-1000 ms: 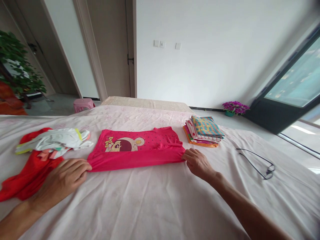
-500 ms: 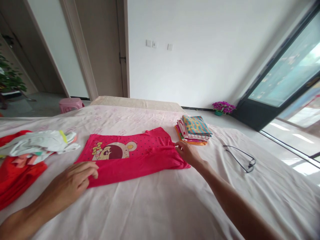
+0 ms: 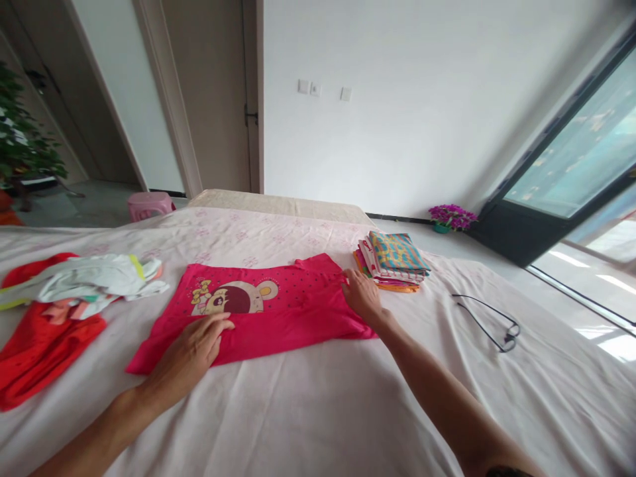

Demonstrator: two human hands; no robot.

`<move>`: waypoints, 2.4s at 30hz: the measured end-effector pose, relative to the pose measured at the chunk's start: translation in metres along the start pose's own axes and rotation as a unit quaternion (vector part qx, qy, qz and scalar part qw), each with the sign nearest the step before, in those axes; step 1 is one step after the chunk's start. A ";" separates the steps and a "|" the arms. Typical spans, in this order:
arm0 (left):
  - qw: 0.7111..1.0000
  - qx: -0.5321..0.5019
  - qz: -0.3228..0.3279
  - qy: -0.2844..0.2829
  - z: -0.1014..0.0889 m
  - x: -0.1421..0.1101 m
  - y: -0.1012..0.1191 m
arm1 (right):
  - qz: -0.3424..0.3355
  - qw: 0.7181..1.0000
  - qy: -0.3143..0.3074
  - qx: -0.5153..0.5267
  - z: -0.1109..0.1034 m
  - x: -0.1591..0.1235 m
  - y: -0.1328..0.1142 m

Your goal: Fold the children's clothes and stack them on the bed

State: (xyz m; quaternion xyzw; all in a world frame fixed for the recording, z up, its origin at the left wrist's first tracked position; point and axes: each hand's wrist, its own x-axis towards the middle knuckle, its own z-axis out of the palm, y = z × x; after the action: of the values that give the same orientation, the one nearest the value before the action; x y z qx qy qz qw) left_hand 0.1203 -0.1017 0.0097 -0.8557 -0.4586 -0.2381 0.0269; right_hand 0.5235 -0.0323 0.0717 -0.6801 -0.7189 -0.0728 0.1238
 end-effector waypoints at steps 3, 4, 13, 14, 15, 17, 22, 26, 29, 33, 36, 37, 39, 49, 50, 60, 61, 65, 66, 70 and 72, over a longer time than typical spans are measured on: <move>0.999 0.030 -0.007 -0.009 -0.001 0.000 0.001 | -0.102 0.993 0.014 0.058 0.015 -0.018 -0.010; 0.999 0.045 -0.013 -0.014 -0.002 -0.001 0.000 | -0.144 0.987 0.015 0.063 0.021 -0.025 -0.011; 0.974 0.138 -0.164 -0.069 -0.023 -0.030 -0.056 | -0.203 0.979 0.014 -0.028 0.062 -0.041 0.017; 0.969 0.143 -0.191 -0.056 -0.027 -0.035 -0.066 | -0.202 0.979 0.018 -0.029 0.063 -0.040 0.019; 0.966 0.144 -0.211 -0.038 -0.031 -0.040 -0.074 | -0.203 0.979 0.022 -0.029 0.064 -0.040 0.019; 0.966 0.124 -0.226 -0.011 -0.039 -0.047 -0.087 | -0.202 0.979 0.024 -0.028 0.065 -0.040 0.019; 0.961 0.074 -0.265 -0.001 -0.051 -0.039 -0.085 | -0.186 0.982 0.026 -0.023 0.069 -0.041 0.017; 0.953 0.086 -0.291 -0.008 -0.050 -0.018 -0.076 | -0.178 0.984 0.023 -0.018 0.068 -0.041 0.017; 0.962 0.057 -0.265 0.005 -0.051 -0.011 -0.074 | -0.176 0.984 0.019 -0.019 0.065 -0.041 0.016; 0.961 -0.056 -0.262 0.067 -0.052 -0.009 -0.070 | -0.174 0.984 0.018 -0.017 0.064 -0.041 0.015; 0.943 -0.056 -0.321 0.075 -0.049 -0.007 -0.065 | -0.173 0.985 0.025 -0.013 0.064 -0.041 0.014; 0.938 -0.043 -0.336 0.070 -0.047 -0.006 -0.064 | -0.173 0.984 0.027 -0.012 0.064 -0.041 0.014; 0.937 -0.009 -0.347 0.049 -0.043 -0.006 -0.063 | -0.175 0.984 0.031 -0.010 0.064 -0.042 0.014; 0.954 0.231 -0.192 0.005 -0.054 -0.005 -0.035 | -0.161 0.987 0.016 -0.003 0.058 -0.043 0.011; 0.967 0.201 -0.154 0.005 -0.051 -0.003 -0.032 | -0.158 0.987 0.008 -0.003 0.056 -0.044 0.009; 0.992 0.124 0.001 -0.032 0.004 -0.039 -0.070 | -0.136 0.971 -0.115 0.161 0.013 -0.041 0.048; 0.993 0.119 0.019 -0.022 0.003 -0.042 -0.072 | -0.112 0.969 -0.104 0.193 0.007 -0.039 0.058; 0.994 0.104 0.018 0.005 0.001 -0.047 -0.071 | 0.031 0.968 -0.053 0.244 -0.012 -0.038 0.093; 0.994 0.107 0.007 0.002 0.002 -0.047 -0.071 | 0.057 0.967 -0.055 0.242 -0.016 -0.041 0.100; 0.990 0.139 -0.014 0.000 0.006 -0.045 -0.076 | 0.102 0.961 -0.119 0.226 -0.029 -0.062 0.108; 0.990 0.139 -0.002 0.018 0.004 -0.041 -0.072 | 0.103 0.957 -0.162 0.219 -0.031 -0.074 0.104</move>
State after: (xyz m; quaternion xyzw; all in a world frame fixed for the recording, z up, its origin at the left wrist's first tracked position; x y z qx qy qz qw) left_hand 0.0451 -0.0904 -0.0240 -0.8383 -0.4881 -0.1876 0.1541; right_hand 0.6324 -0.1048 0.0746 -0.7095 -0.6534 0.2111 0.1585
